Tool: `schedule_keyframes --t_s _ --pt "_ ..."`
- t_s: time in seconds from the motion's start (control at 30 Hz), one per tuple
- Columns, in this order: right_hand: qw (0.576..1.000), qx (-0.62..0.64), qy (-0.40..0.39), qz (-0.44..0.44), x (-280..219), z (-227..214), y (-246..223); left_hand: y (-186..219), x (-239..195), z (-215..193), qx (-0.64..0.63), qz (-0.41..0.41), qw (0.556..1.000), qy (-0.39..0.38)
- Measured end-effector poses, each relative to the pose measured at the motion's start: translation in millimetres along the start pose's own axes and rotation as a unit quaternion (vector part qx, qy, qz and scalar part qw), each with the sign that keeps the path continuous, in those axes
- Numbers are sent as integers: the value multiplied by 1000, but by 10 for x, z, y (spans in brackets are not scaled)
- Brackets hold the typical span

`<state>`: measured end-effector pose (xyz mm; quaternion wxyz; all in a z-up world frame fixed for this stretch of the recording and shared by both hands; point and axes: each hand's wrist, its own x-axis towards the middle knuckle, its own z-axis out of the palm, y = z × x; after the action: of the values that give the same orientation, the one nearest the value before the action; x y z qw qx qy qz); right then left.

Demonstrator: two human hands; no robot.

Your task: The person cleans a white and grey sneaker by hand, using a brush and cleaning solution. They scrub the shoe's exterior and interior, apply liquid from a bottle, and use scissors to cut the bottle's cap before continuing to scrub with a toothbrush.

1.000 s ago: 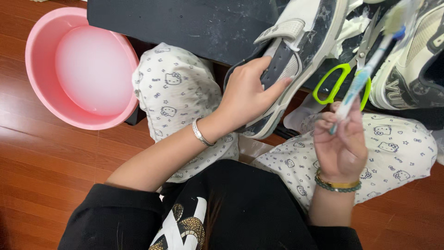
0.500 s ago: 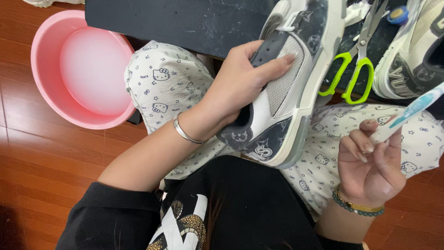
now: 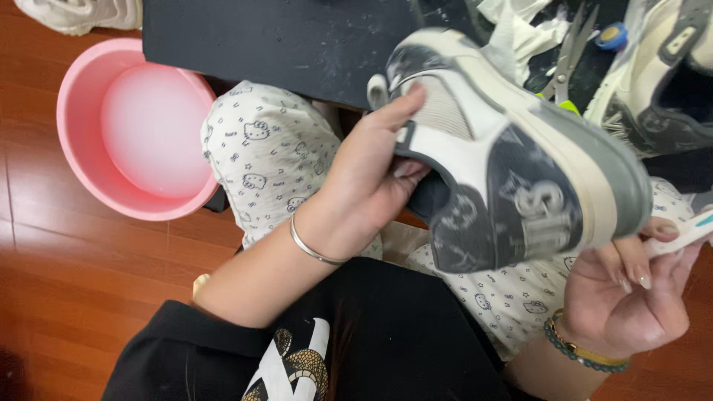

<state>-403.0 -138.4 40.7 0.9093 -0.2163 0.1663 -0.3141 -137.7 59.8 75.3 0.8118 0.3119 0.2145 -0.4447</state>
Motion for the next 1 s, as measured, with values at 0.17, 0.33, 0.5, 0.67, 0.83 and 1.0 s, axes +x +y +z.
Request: schedule_keyframes --t_s 0.17,0.33,0.5,0.67,0.83,1.0 --pt "999 -6 -49 9 81 6 -6 -121 73 -24 -126 2 992 27" --pt "998 6 -47 33 136 97 106 -197 140 -49 -190 8 982 -6" --pt "996 8 -81 44 198 153 225 -313 133 -96 -307 42 950 -46" --pt "989 33 -124 69 165 294 369 -419 169 -191 -315 22 948 -40" --pt "984 -20 -165 69 136 367 432 -563 296 -405 -338 25 939 -59" --pt "975 -72 -211 18 219 372 676 -549 288 -489 -327 24 940 -94"
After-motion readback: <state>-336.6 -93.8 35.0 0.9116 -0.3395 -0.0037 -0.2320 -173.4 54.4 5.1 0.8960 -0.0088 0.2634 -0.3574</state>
